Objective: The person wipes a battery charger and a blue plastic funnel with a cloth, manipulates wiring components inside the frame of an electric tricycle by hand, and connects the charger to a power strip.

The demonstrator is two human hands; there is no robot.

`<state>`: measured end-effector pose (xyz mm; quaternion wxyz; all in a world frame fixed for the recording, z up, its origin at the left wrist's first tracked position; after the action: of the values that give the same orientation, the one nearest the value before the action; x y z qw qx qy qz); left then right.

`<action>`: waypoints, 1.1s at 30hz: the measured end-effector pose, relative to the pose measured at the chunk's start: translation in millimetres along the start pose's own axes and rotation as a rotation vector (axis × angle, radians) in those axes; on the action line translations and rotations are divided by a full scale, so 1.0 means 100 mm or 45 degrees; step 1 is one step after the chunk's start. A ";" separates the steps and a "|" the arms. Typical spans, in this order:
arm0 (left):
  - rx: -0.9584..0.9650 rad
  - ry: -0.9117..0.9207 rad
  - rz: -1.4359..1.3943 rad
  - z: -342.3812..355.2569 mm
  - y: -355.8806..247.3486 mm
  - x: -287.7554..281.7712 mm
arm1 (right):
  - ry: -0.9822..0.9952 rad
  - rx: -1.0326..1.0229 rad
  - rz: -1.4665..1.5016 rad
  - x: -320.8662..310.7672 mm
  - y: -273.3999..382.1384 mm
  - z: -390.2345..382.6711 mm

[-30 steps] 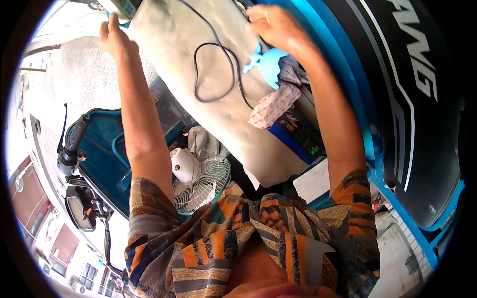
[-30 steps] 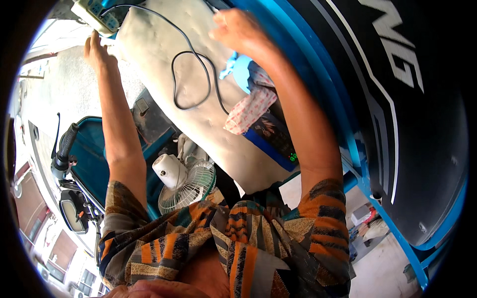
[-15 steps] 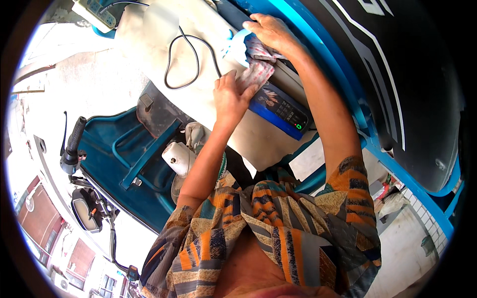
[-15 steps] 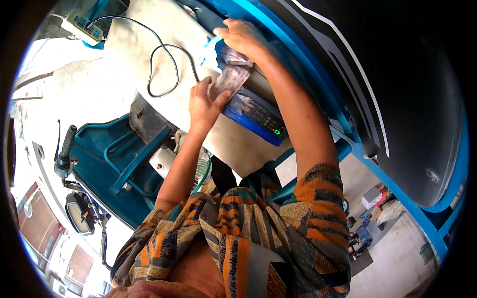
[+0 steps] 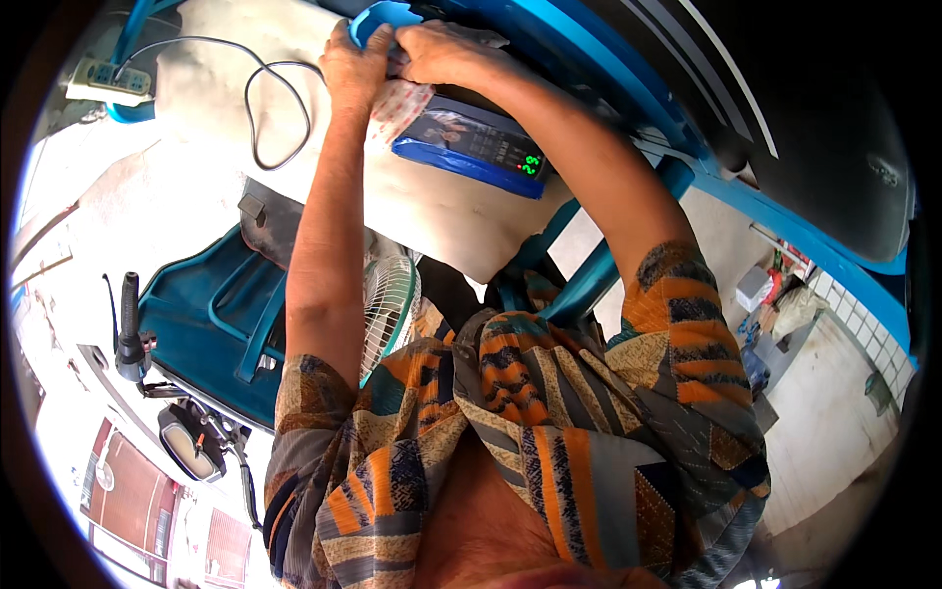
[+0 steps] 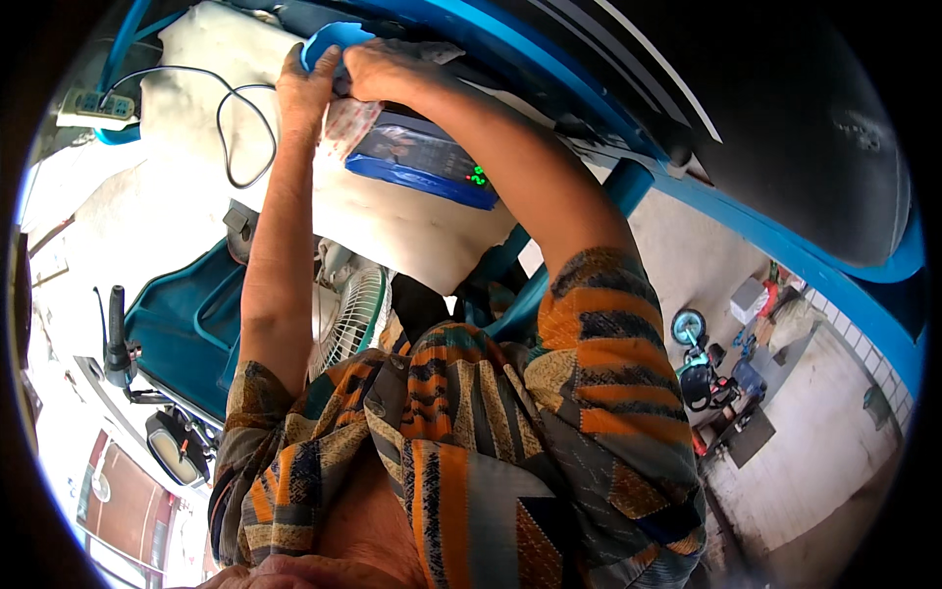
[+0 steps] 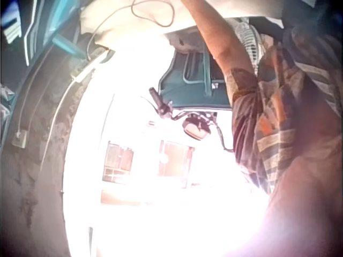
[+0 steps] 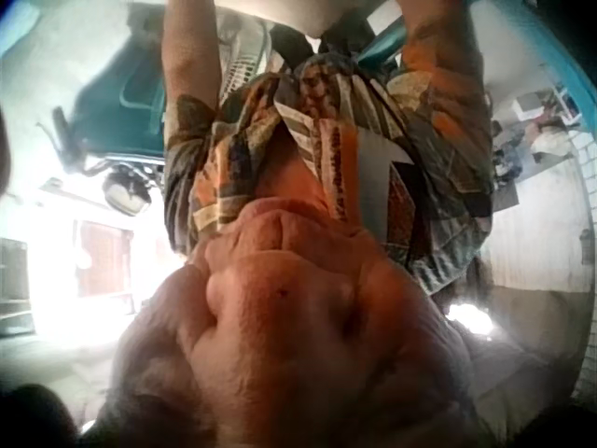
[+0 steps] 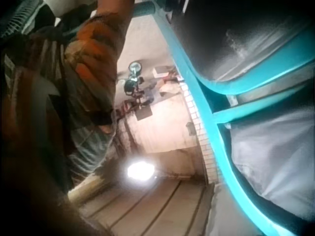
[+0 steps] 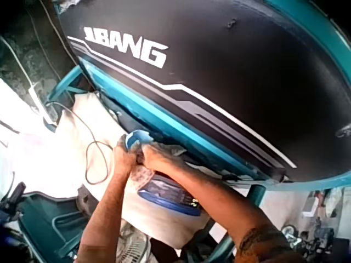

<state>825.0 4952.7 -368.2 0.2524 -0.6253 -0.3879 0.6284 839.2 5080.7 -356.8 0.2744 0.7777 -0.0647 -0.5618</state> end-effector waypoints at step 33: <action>-0.335 -0.417 -0.328 -2.62 -0.16 -1.89 | -0.741 -1.083 0.480 -0.44 2.46 -1.67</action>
<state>1096.1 4855.1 -221.6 0.1807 -0.4879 -0.5788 0.6279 1026.8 4951.2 -160.9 0.6314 0.3855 -0.0432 -0.6714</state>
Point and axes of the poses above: each hand's wrist, its own z-axis towards the middle knuckle, its own x-axis out of the palm, y = z × x, the point moved 8 cm from there along z, towards the middle knuckle, and after that the axes turned 8 degrees about -x, right-handed, at the moved point
